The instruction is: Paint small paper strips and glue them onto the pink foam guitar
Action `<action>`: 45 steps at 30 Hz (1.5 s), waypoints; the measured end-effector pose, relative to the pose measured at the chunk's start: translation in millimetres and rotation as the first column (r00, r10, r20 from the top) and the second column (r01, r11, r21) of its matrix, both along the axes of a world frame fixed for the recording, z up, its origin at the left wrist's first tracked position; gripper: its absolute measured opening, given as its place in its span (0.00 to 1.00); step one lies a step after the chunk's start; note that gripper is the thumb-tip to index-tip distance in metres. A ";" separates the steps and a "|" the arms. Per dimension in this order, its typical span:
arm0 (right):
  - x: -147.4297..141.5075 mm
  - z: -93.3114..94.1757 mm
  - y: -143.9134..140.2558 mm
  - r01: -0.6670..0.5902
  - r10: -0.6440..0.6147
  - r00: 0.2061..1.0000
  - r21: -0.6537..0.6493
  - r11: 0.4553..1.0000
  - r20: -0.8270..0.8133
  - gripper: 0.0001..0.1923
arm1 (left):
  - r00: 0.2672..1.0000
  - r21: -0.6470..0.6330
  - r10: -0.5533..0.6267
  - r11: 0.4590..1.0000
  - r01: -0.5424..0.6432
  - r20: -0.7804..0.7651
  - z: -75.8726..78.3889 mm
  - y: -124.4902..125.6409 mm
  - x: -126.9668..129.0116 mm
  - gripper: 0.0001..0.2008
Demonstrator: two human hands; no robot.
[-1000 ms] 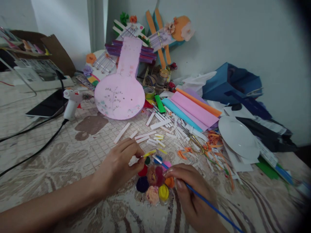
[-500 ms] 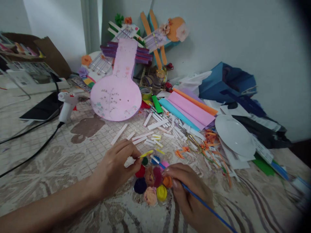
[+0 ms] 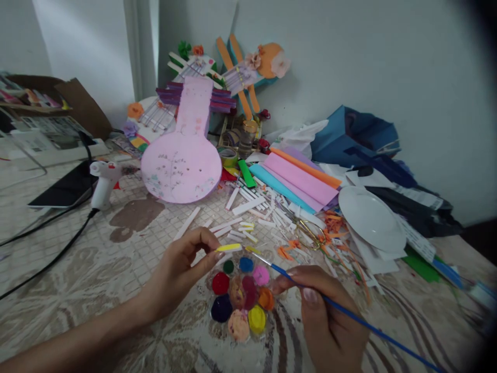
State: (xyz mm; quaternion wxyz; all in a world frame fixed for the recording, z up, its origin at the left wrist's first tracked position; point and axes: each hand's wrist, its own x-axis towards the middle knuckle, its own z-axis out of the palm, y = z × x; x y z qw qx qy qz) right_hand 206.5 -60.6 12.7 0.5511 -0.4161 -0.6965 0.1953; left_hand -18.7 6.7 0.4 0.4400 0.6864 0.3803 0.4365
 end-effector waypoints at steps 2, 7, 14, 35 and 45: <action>-0.2 -1.3 -0.3 -0.013 0.013 1.000 -0.012 1.000 -0.017 0.15 | 1.000 -0.009 -0.006 1.000 0.006 0.020 -0.8 -0.8 0.4 0.01; -1.6 -3.9 0.2 -0.043 0.043 0.999 -0.005 0.999 -0.026 0.15 | 1.000 0.036 -0.010 0.999 0.009 0.029 -3.2 -3.6 0.7 0.02; -2.9 -3.4 -1.2 0.019 -0.019 1.000 -0.007 1.000 0.003 0.14 | 1.000 0.080 0.026 0.996 -0.026 0.004 -2.8 -2.9 0.8 0.02; -4.3 -3.0 -1.5 -0.045 0.045 0.999 -0.014 0.999 -0.023 0.15 | 0.999 0.112 0.033 0.993 -0.035 0.022 -7.3 -2.7 -0.4 0.03; -4.3 -4.8 0.6 -0.055 0.054 0.998 -0.019 0.998 -0.025 0.16 | 0.999 0.098 0.025 0.995 -0.029 0.040 -9.4 -0.7 0.5 0.03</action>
